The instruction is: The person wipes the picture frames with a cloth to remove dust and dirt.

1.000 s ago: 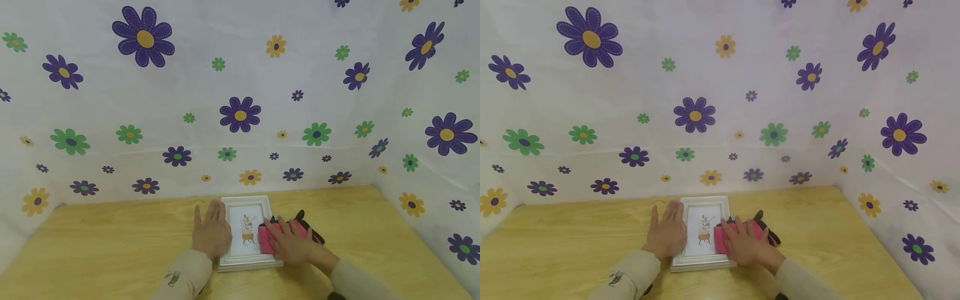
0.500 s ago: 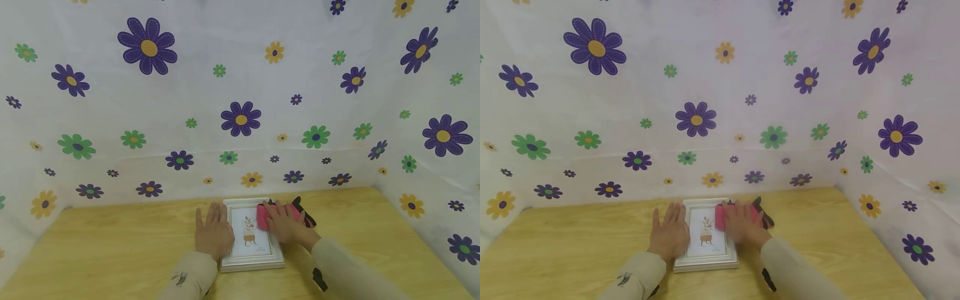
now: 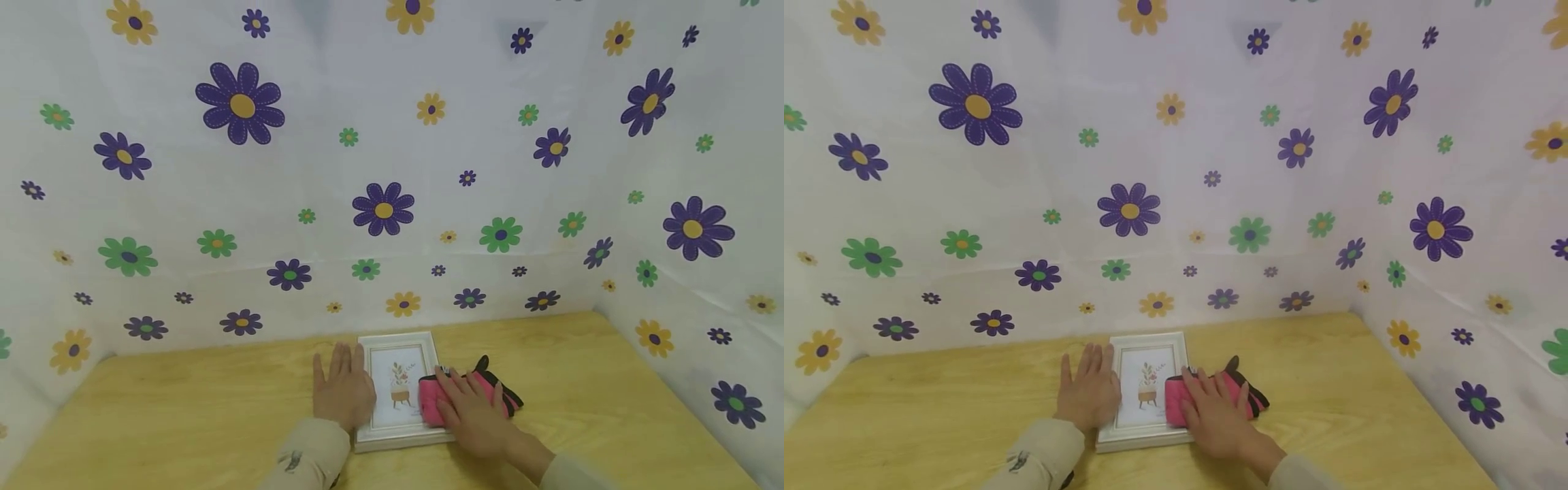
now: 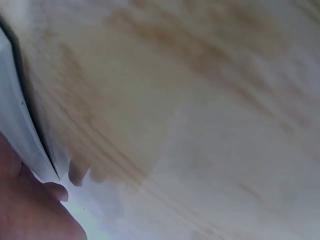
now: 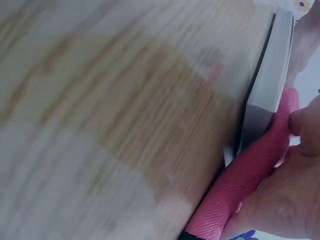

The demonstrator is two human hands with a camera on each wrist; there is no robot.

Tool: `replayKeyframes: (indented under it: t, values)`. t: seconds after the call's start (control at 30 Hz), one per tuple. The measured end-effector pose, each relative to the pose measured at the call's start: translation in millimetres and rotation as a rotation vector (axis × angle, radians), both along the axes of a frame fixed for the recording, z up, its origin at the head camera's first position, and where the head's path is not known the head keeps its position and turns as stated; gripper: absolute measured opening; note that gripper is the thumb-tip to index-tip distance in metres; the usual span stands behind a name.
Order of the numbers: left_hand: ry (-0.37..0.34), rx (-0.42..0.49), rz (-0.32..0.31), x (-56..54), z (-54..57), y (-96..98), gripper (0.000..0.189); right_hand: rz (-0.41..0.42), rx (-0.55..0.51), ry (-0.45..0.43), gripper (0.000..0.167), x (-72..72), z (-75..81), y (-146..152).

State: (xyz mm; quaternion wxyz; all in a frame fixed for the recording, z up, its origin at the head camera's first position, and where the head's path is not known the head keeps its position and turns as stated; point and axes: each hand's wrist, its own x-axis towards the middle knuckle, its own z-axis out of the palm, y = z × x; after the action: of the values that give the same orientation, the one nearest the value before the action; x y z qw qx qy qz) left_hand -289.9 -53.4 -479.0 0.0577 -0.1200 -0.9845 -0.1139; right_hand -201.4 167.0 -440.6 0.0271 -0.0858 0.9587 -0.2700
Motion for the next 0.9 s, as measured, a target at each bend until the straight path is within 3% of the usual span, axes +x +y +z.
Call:
replayKeyframes:
  t: [0.2,0.57,0.9]
  values:
    - [-0.004,0.05,0.001,5.7,3.7,0.2,0.052,-0.081,0.007,0.047,0.066,-1.5,-5.5,-4.7]
    - [-0.01,0.052,0.004,5.9,5.5,0.9,0.052,-0.124,0.123,0.15,0.046,-1.6,-3.4,-10.7]
    - [0.011,0.078,0.008,3.6,1.3,-1.1,0.051,-0.063,0.233,0.043,0.074,-12.2,-8.4,-2.7]
